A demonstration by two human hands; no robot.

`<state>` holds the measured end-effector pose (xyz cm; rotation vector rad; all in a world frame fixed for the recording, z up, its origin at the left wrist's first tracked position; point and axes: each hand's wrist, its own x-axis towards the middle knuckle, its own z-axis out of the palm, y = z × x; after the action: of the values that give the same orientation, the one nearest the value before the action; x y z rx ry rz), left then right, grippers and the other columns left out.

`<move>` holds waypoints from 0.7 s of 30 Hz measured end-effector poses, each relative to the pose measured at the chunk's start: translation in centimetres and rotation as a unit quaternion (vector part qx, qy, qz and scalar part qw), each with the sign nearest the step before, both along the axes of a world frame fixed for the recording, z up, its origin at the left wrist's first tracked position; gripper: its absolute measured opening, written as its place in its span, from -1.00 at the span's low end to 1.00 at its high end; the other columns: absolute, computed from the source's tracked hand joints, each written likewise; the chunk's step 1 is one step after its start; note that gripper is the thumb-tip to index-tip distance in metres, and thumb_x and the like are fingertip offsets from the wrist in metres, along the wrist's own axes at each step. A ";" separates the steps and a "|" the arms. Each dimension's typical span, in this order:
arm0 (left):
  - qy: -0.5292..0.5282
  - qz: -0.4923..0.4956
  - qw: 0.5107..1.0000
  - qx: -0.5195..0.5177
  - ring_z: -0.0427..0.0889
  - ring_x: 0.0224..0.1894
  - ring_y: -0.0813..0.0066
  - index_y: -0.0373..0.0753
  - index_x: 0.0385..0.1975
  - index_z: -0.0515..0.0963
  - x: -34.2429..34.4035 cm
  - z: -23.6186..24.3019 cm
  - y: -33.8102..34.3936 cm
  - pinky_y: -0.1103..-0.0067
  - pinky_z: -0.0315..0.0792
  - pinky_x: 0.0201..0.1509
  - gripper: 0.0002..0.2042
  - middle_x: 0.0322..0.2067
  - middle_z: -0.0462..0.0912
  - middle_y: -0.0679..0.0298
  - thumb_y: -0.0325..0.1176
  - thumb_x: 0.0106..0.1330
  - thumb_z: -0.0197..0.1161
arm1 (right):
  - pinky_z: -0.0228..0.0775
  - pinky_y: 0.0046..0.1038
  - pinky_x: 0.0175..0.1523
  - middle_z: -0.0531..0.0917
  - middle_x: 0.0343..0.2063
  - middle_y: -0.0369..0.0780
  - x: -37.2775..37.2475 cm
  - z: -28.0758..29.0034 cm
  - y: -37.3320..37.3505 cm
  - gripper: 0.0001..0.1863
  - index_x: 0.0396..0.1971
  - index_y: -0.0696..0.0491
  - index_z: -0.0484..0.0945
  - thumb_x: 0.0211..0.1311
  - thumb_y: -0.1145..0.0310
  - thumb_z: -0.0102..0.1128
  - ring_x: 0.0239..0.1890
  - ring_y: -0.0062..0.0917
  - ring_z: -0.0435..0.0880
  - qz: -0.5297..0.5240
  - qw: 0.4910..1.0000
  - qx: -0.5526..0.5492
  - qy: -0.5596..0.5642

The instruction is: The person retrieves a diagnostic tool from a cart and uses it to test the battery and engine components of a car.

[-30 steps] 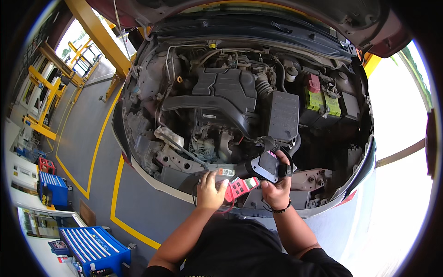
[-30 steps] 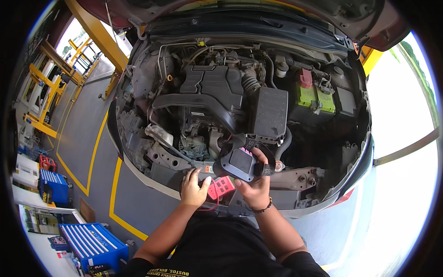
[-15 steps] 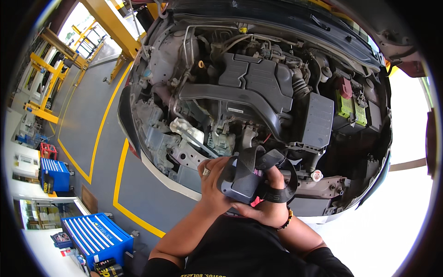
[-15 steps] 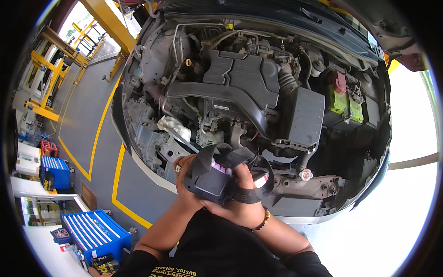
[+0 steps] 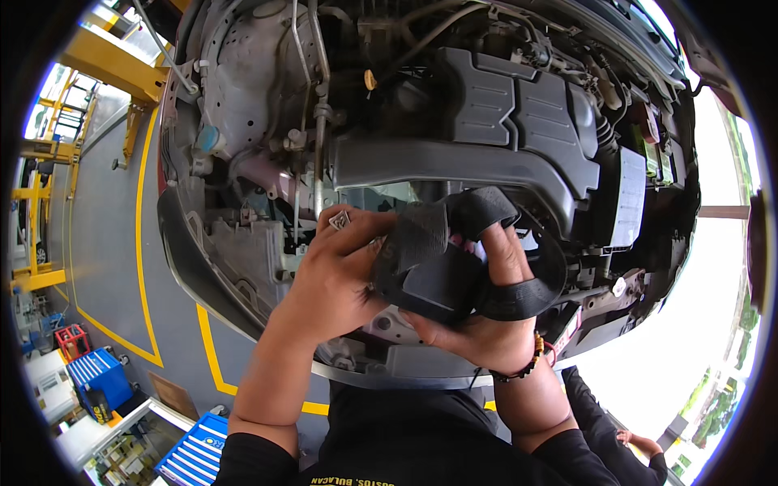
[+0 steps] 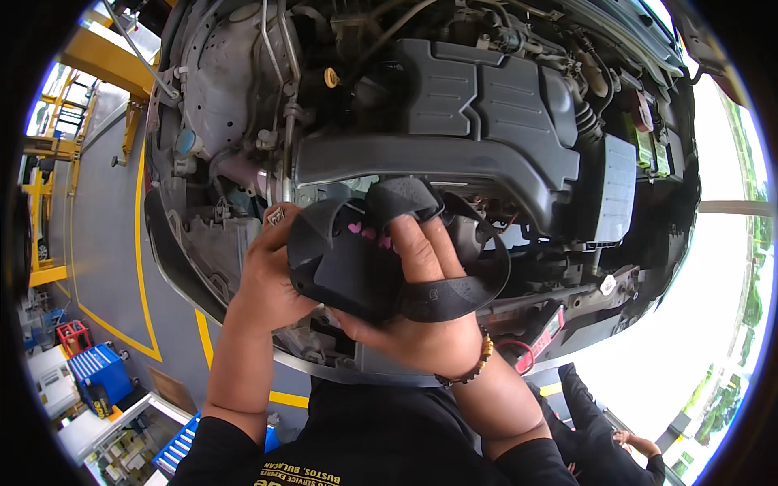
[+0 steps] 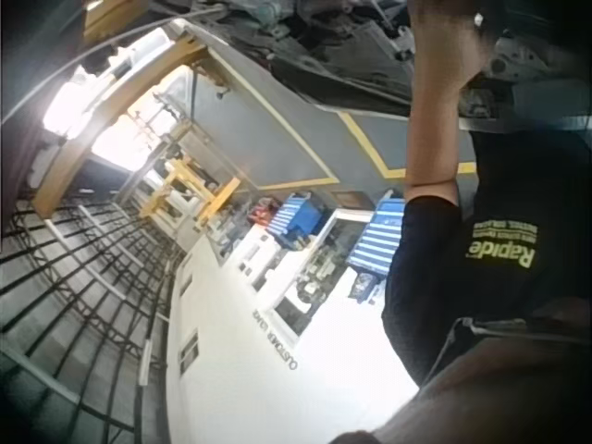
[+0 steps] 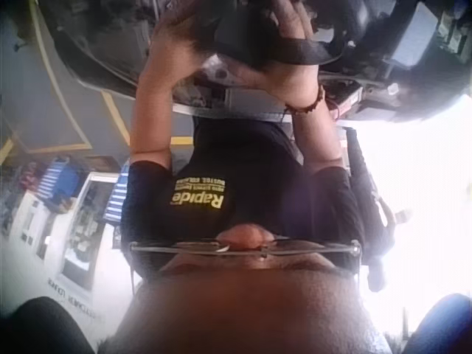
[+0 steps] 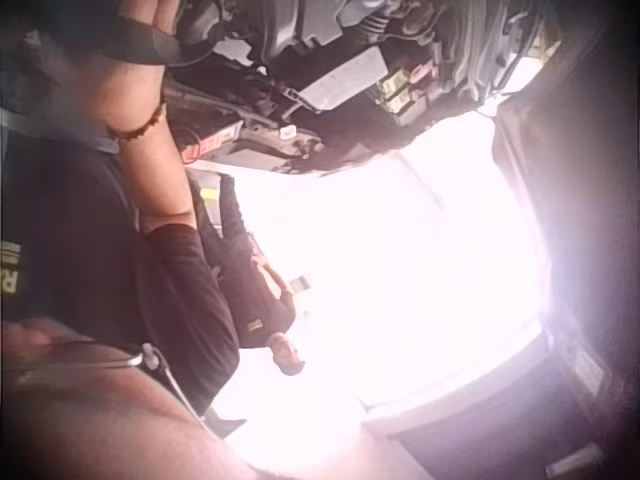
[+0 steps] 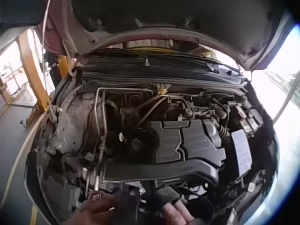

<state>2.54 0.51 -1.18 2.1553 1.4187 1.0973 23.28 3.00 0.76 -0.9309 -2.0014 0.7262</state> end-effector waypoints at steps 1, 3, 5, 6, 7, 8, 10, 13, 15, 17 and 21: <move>0.001 -0.009 1.000 0.005 0.62 -0.06 0.18 -0.21 -0.12 0.62 -1.3 0.0 0.4 0.24 0.30 0.17 -0.49 -0.08 0.64 0.21 -0.43 -0.23 0.45 | 0.46 -0.28 0.13 0.56 0.03 0.02 -1.1 0.3 0.6 -0.02 0.26 0.24 0.31 -0.25 0.27 0.61 0.04 -0.21 0.60 0.007 1.000 -0.008 0.000; -0.001 -0.035 0.999 -0.012 0.63 -0.07 0.17 -0.22 -0.10 0.61 -3.5 0.3 1.0 0.24 0.30 0.18 -0.48 -0.09 0.65 0.20 -0.43 -0.23 0.45 | 0.47 -0.29 0.11 0.56 0.02 0.01 -2.9 1.4 1.2 -0.04 0.23 0.25 0.35 -0.27 0.26 0.61 0.05 -0.22 0.60 0.008 1.000 -0.024 -0.012; -0.014 -0.054 0.998 -0.029 0.63 -0.06 0.17 -0.23 -0.06 0.60 -5.0 0.4 1.8 0.23 0.30 0.20 -0.45 -0.07 0.64 0.18 -0.43 -0.23 0.44 | 0.48 -0.30 0.10 0.57 0.01 0.00 -4.1 2.4 1.5 -0.04 0.22 0.25 0.37 -0.28 0.25 0.61 0.05 -0.24 0.60 0.001 0.999 -0.037 -0.035; -0.026 -0.059 0.997 -0.042 0.62 -0.05 0.17 -0.23 -0.04 0.60 -5.4 0.3 1.8 0.23 0.30 0.21 -0.43 -0.06 0.64 0.17 -0.42 -0.22 0.44 | 0.48 -0.30 0.11 0.56 0.02 0.00 -4.6 2.8 1.6 -0.04 0.22 0.26 0.37 -0.28 0.24 0.61 0.06 -0.23 0.60 0.000 0.998 -0.053 -0.042; -0.037 -0.061 0.996 -0.053 0.62 -0.04 0.17 -0.23 -0.02 0.59 -5.9 0.3 1.8 0.22 0.30 0.21 -0.42 -0.04 0.63 0.16 -0.42 -0.22 0.43 | 0.48 -0.29 0.12 0.56 0.02 0.01 -4.9 3.2 1.7 -0.04 0.21 0.26 0.37 -0.28 0.24 0.61 0.07 -0.22 0.59 0.001 0.997 -0.065 -0.049; -0.045 -0.062 0.995 -0.068 0.62 -0.03 0.18 -0.24 0.00 0.58 -6.2 0.2 1.8 0.22 0.29 0.22 -0.41 -0.02 0.62 0.16 -0.42 -0.21 0.43 | 0.48 -0.29 0.13 0.56 0.02 0.01 -5.2 3.4 1.8 -0.05 0.21 0.26 0.38 -0.28 0.23 0.61 0.08 -0.21 0.59 0.004 0.995 -0.079 -0.056; -0.046 -0.060 0.993 -0.092 0.61 -0.02 0.20 -0.25 0.04 0.56 -6.4 -0.1 1.5 0.22 0.30 0.22 -0.40 0.01 0.61 0.15 -0.42 -0.17 0.42 | 0.46 -0.27 0.15 0.54 0.03 0.03 -5.7 3.1 2.1 -0.02 0.24 0.26 0.34 -0.26 0.21 0.61 0.12 -0.18 0.56 0.006 0.996 -0.068 -0.060; 0.015 -0.053 0.993 -0.108 0.60 0.01 0.21 -0.28 0.08 0.53 -5.8 -0.1 0.5 0.26 0.33 0.19 -0.40 0.03 0.59 0.13 -0.43 -0.11 0.41 | 0.43 -0.23 0.20 0.50 0.07 0.04 -5.5 2.5 1.9 0.04 0.28 0.26 0.26 -0.22 0.16 0.61 0.17 -0.14 0.52 0.001 0.991 -0.093 -0.096; -0.011 0.009 0.994 -0.110 0.62 -0.02 0.19 -0.31 0.11 0.51 -5.1 -0.7 -1.1 0.34 0.42 0.09 -0.40 0.03 0.59 0.09 -0.46 -0.07 0.41 | 0.41 -0.18 0.20 0.47 0.10 0.04 -5.2 1.6 1.7 0.08 0.30 0.24 0.21 -0.22 0.13 0.61 0.17 -0.10 0.51 -0.003 0.990 -0.102 -0.097; -0.045 0.031 0.991 -0.122 0.65 -0.07 0.17 -0.35 0.12 0.48 -4.7 -1.4 -2.7 0.40 0.49 -0.02 -0.40 0.04 0.59 0.04 -0.48 -0.04 0.42 | 0.45 -0.15 0.16 0.47 0.10 0.06 -5.2 1.0 1.6 0.09 0.31 0.19 0.18 -0.24 0.15 0.63 0.15 -0.04 0.52 0.001 0.987 -0.136 -0.092; -0.149 0.013 0.971 -0.188 0.71 -0.17 0.17 -0.45 0.10 0.47 -4.4 -2.3 -4.0 0.47 0.57 -0.20 -0.40 0.01 0.60 -0.03 -0.48 -0.02 0.46 | 0.38 -0.15 0.16 0.47 0.07 0.00 -5.0 -1.9 0.3 0.08 0.29 0.18 0.17 -0.23 0.06 0.58 0.08 -0.11 0.53 0.010 0.983 -0.148 -0.110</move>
<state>-1.84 -3.54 -3.51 1.6389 1.3852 1.0125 18.24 3.25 -1.17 -1.2101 -2.1331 0.9880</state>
